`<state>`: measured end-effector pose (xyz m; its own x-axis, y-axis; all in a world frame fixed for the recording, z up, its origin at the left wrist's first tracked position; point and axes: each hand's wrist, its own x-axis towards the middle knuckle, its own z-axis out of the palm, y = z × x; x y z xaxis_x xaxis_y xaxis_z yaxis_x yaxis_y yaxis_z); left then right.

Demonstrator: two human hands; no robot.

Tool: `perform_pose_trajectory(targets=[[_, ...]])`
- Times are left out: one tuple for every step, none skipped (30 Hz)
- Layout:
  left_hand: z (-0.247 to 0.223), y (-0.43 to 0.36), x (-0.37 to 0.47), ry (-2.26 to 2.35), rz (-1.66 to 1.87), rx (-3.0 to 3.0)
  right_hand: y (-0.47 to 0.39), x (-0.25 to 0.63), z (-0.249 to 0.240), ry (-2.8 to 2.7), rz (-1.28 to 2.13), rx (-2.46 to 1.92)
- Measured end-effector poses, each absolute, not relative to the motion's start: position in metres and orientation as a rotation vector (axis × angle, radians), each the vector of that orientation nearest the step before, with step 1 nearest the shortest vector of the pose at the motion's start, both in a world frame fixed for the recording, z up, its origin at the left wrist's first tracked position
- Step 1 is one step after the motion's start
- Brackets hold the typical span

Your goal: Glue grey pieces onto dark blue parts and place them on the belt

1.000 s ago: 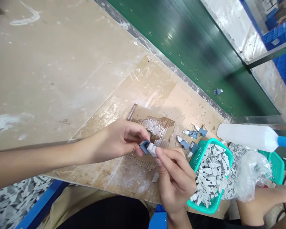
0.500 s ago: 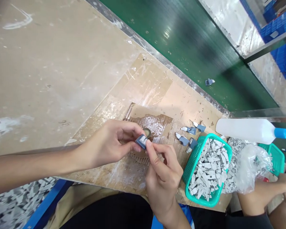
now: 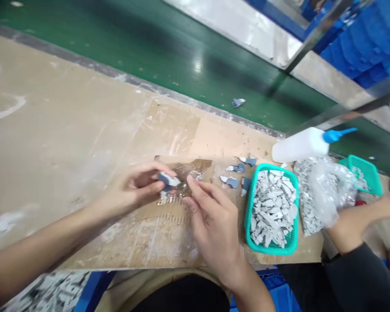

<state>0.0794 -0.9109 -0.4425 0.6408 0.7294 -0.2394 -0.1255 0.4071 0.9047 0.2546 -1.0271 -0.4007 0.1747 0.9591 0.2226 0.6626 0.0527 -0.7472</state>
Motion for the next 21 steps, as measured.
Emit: perform_pose_trajectory(targets=[[-0.440, -0.908, 0.077, 0.720, 0.607, 0.978, -1.033, 0.266, -0.395, -1.519, 0.412, -1.708], [-0.436, -0.905, 0.074, 0.757, 0.619, 0.941, -1.041, 0.280, -0.390, -1.469, 0.313, -1.750], [-0.433, -0.902, 0.072, 0.799, 0.628, 0.918, -1.048, 0.296, -0.385, -1.420, 0.199, -1.808], [-0.429, -0.898, 0.071, 0.844, 0.632, 0.927, -1.056, 0.314, -0.383, -1.380, 0.091, -1.883], [-0.424, -0.893, 0.070, 0.889, 0.629, 0.967, -1.063, 0.333, -0.382, -1.355, -0.003, -1.965], [-0.420, -0.888, 0.071, 0.941, 0.635, 1.027, -1.068, 0.352, -0.382, -1.358, -0.068, -2.047], [-0.417, -0.881, 0.074, 0.995, 0.650, 1.102, -1.072, 0.370, -0.384, -1.383, -0.089, -2.117], [-0.414, -0.872, 0.078, 1.055, 0.672, 1.184, -1.073, 0.385, -0.387, -1.421, -0.091, -2.172], [-0.412, -0.862, 0.083, 1.117, 0.703, 1.260, -1.073, 0.396, -0.391, -1.468, -0.073, -2.224], [-0.411, -0.849, 0.090, 1.174, 0.737, 1.322, -1.070, 0.403, -0.394, -1.508, -0.050, -2.283], [-0.411, -0.834, 0.098, 1.224, 0.765, 1.373, -1.065, 0.406, -0.396, -1.537, -0.027, -2.356], [-0.412, -0.817, 0.107, 1.283, 0.785, 1.423, -1.059, 0.407, -0.398, -1.553, 0.003, -2.454], [-0.413, -0.799, 0.116, 1.354, 0.798, 1.471, -1.053, 0.404, -0.398, -1.560, 0.045, -2.569], [-0.414, -0.782, 0.126, 1.447, 0.822, 1.525, -1.047, 0.401, -0.397, -1.556, 0.095, -2.682], [-0.415, -0.765, 0.136, 1.557, 0.844, 1.579, -1.042, 0.397, -0.395, -1.547, 0.151, -2.776], [-0.416, -0.750, 0.145, 1.652, 0.857, 1.624, -1.037, 0.394, -0.393, -1.543, 0.210, -2.839], [-0.417, -0.737, 0.154, 1.728, 0.859, 1.661, -1.034, 0.392, -0.391, -1.540, 0.263, -2.872], [-0.417, -0.726, 0.161, 1.774, 0.847, 1.692, -1.031, 0.391, -0.389, -1.532, 0.302, -2.882], [-0.418, -0.718, 0.168, 1.792, 0.824, 1.720, -1.030, 0.391, -0.387, -1.521, 0.330, -2.877], [-0.419, -0.712, 0.174, 1.796, 0.798, 1.747, -1.029, 0.392, -0.386, -1.505, 0.350, -2.870], [-0.421, -0.709, 0.179, 1.810, 0.774, 1.778, -1.029, 0.393, -0.386, -1.490, 0.369, -2.867]])
